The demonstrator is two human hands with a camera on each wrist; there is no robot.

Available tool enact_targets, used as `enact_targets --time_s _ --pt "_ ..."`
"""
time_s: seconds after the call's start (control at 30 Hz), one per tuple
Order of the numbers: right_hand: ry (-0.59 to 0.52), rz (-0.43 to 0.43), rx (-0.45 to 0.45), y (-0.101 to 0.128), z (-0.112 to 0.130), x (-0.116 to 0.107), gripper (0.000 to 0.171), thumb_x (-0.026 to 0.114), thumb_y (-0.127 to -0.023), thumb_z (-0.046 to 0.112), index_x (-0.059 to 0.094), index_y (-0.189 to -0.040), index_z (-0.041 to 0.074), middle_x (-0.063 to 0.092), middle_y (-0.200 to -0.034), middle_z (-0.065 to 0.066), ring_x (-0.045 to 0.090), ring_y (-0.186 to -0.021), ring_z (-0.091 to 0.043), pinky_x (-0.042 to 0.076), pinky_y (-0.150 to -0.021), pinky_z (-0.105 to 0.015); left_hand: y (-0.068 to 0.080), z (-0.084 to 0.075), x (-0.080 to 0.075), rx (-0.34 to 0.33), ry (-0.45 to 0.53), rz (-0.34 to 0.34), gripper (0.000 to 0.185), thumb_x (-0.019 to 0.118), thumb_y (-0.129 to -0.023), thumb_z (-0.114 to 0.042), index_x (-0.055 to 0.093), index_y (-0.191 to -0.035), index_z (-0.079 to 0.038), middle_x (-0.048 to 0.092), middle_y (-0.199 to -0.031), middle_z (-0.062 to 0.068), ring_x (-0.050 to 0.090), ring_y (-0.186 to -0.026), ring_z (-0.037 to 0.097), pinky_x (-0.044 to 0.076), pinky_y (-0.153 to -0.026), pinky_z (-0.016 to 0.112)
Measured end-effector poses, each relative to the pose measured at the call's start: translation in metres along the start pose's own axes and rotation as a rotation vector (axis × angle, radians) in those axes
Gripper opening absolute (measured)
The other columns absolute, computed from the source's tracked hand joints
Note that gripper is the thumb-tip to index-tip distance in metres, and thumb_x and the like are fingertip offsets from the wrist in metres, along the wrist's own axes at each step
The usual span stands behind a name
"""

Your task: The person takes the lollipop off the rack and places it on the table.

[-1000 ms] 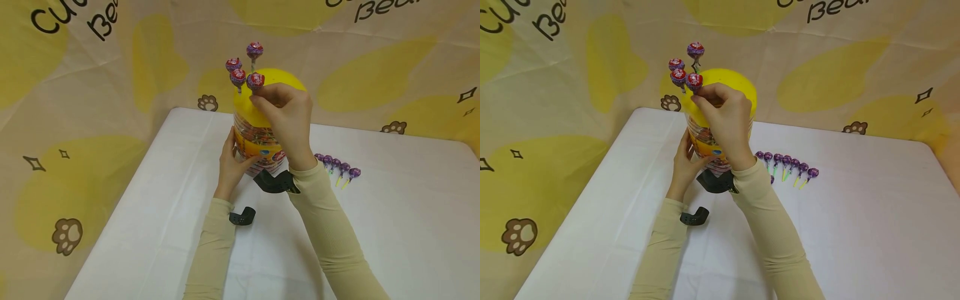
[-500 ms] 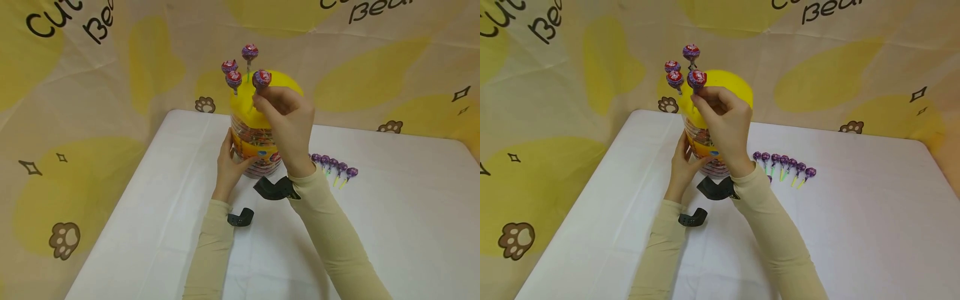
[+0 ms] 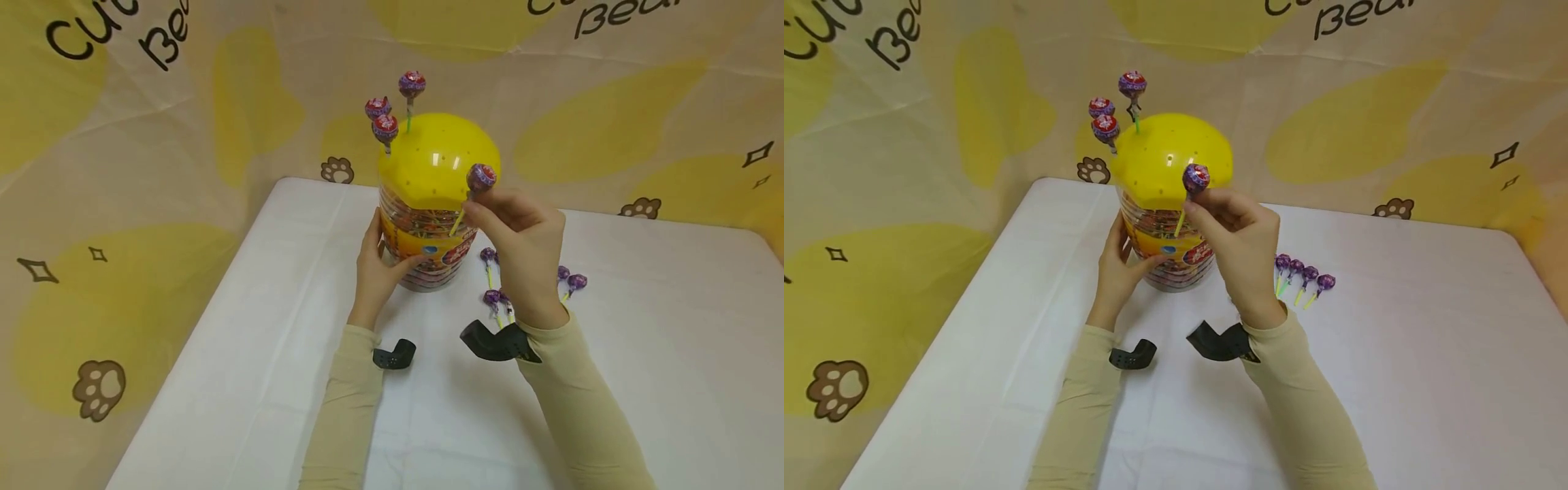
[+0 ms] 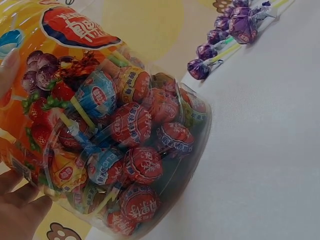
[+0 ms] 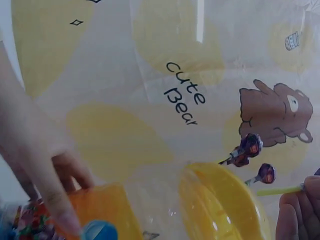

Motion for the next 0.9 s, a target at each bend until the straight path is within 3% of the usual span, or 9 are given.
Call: enact_targets --time_s 0.43,0.9 --pt "0.047 -0.011 0.192 0.026 -0.036 -0.064 0.007 0.067 -0.082 -0.008 0.066 -0.086 -0.014 0.07 -0.079 -0.008 0.064 -0.068 -0.018 0.057 -0.07 -0.023 0.001 -0.003 -0.003 0.044 -0.008 0.005 0.102 0.079 -0.075 -0.03 0.015 -0.152 -0.01 0.022 -0.154 0.009 0.023 -0.14 0.019 0.026 -0.114 0.035" --pt "0.091 -0.048 0.368 0.054 -0.076 -0.116 0.005 0.065 -0.083 -0.008 0.069 -0.084 -0.005 0.07 -0.076 -0.005 0.066 -0.067 -0.015 0.058 -0.067 -0.023 -0.001 -0.003 -0.001 0.052 0.002 0.011 0.099 0.079 -0.077 -0.02 0.014 -0.152 -0.009 0.022 -0.154 0.009 0.023 -0.14 0.019 0.026 -0.113 0.035"
Point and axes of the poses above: each hand's wrist, its own y-axis away from the middle knuckle, its own x-axis out of the palm, z = x × y, the point moved 9 cm from there along -y, towards the middle knuckle
